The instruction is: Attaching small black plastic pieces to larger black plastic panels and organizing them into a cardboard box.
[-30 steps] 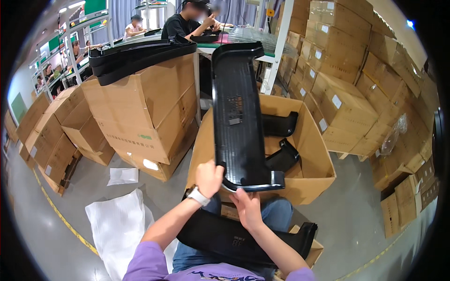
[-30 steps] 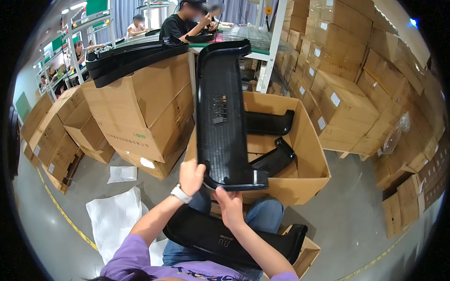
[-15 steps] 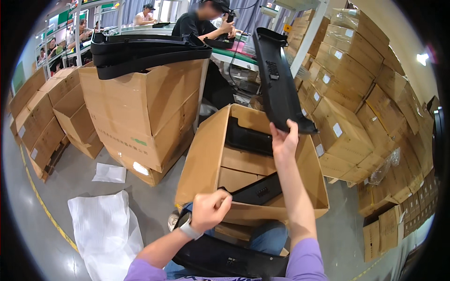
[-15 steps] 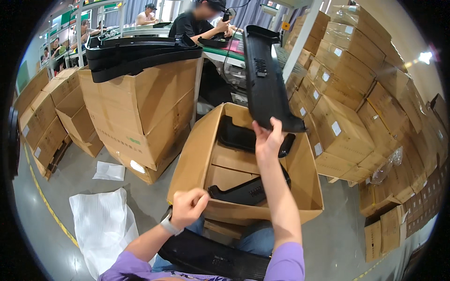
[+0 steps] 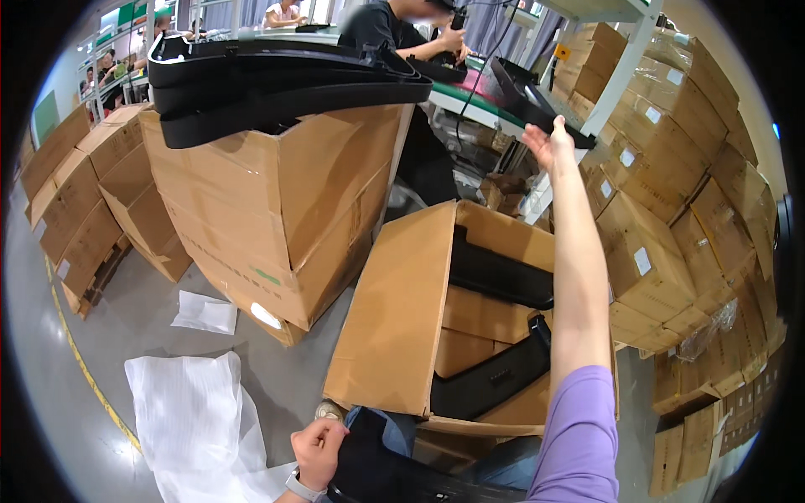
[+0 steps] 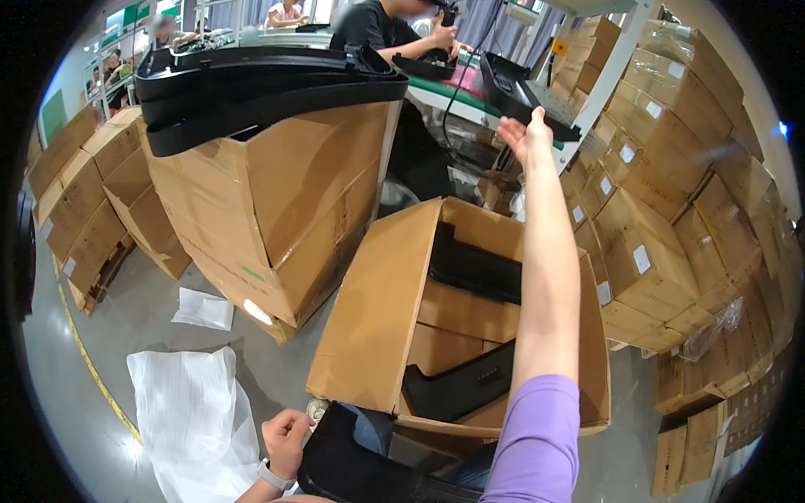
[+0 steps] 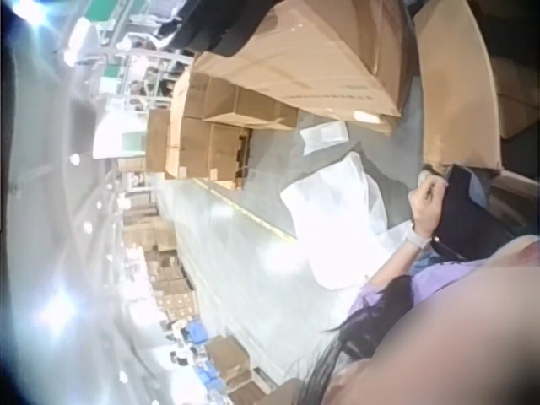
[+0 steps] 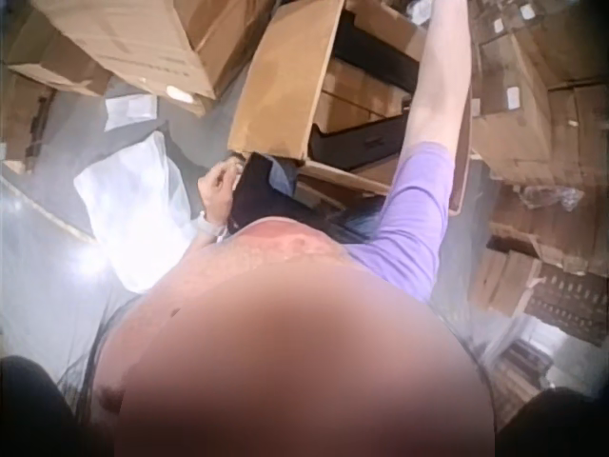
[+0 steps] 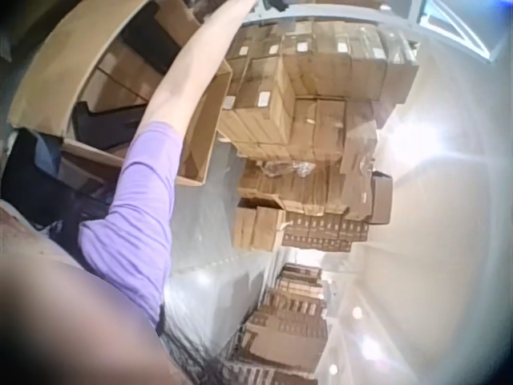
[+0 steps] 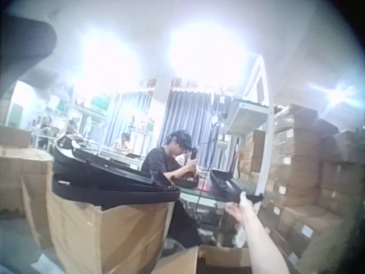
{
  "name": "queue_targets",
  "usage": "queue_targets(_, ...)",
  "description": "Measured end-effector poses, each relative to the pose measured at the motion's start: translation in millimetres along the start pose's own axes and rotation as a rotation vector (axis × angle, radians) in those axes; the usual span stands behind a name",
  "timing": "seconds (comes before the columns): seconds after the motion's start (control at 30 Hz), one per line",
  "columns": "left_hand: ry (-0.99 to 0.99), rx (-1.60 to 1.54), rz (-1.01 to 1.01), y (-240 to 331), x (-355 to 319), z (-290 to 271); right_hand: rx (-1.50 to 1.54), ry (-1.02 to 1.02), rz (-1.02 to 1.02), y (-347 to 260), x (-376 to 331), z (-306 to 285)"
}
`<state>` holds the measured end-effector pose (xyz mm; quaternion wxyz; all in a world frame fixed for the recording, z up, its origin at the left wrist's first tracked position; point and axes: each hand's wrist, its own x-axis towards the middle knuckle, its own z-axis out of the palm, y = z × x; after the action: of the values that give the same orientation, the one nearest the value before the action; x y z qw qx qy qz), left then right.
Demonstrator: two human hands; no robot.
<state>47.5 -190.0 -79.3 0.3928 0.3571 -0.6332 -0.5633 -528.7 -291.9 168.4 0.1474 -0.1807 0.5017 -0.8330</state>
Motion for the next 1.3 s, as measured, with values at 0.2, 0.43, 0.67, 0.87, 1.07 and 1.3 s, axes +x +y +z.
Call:
queue_targets(0.2,0.042,-0.107,-0.146,-18,27,13,0.141,-0.027,-0.362,-1,48,28)
queue_targets(0.43,-0.065,-0.062,-0.165,-29,31,16,-0.550,-0.459,-0.052,36,28,22)
queue_targets(0.67,-0.209,0.119,-0.144,-23,25,11,-1.826,-1.109,-0.394,68,-129,-54)
queue_targets(0.87,-0.305,0.313,0.167,13,14,21,-1.443,-0.896,-0.272,15,-315,-164)
queue_targets(1.07,-0.648,0.517,0.336,46,-12,58,-1.301,-0.057,0.033,-67,-469,-316)
queue_targets(1.3,-0.895,0.715,0.761,49,-41,93,-1.005,1.007,-0.012,-58,-712,-513)
